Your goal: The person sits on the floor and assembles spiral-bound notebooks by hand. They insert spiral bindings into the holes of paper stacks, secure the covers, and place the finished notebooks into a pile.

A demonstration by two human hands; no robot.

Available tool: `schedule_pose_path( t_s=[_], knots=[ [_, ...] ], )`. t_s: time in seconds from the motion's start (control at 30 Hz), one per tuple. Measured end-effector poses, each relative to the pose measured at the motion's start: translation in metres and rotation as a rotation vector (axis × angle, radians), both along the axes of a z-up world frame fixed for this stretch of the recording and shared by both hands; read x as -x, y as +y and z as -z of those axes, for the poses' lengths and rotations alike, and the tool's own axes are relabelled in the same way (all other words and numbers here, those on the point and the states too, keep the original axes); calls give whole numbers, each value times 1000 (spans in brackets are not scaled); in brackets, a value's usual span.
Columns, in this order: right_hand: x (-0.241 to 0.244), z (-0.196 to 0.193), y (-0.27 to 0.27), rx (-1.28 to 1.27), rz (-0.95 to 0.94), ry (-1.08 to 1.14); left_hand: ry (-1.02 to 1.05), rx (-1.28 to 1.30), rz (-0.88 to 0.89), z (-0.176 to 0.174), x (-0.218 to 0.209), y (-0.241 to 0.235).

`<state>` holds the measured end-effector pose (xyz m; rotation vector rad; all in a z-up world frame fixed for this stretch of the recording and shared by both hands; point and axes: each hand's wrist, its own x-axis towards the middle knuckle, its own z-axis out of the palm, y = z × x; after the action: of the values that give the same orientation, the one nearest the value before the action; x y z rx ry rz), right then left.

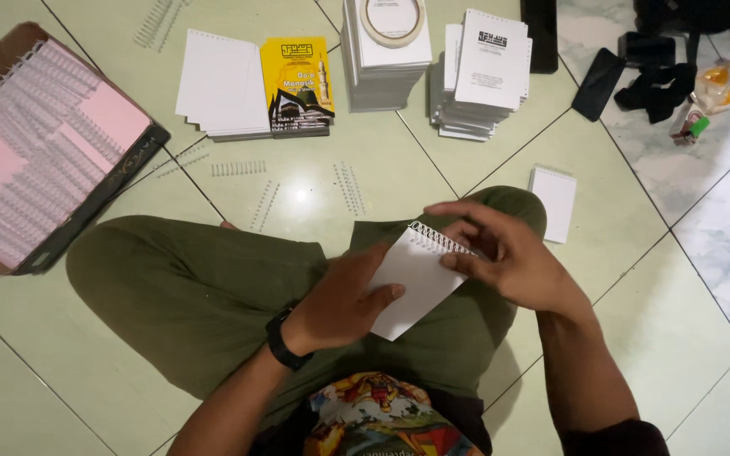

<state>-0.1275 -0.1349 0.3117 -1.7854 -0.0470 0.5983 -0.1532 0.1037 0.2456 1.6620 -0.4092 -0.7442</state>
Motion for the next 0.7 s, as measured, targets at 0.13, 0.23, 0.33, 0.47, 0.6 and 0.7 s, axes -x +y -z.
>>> schedule_pose_path(
  t_s=[0.13, 0.23, 0.33, 0.47, 0.6, 0.7],
  knots=[
    [8, 24, -14, -85, 3, 58, 52, 45, 6, -1, 1, 2],
    [12, 21, -6, -67, 50, 76, 62, 47, 23, 6, 2, 6],
    [14, 24, -5, -36, 46, 83, 26, 50, 40, 10, -1, 6],
    [19, 30, -6, -116, 119, 182, 53, 94, 68, 15, -1, 7],
    [29, 53, -9, -100, 180, 199, 27, 71, 85, 20, 1, 7],
    [35, 53, -8, 23, 175, 96, 61, 16, 88, 31, 2, 8]
  ],
)
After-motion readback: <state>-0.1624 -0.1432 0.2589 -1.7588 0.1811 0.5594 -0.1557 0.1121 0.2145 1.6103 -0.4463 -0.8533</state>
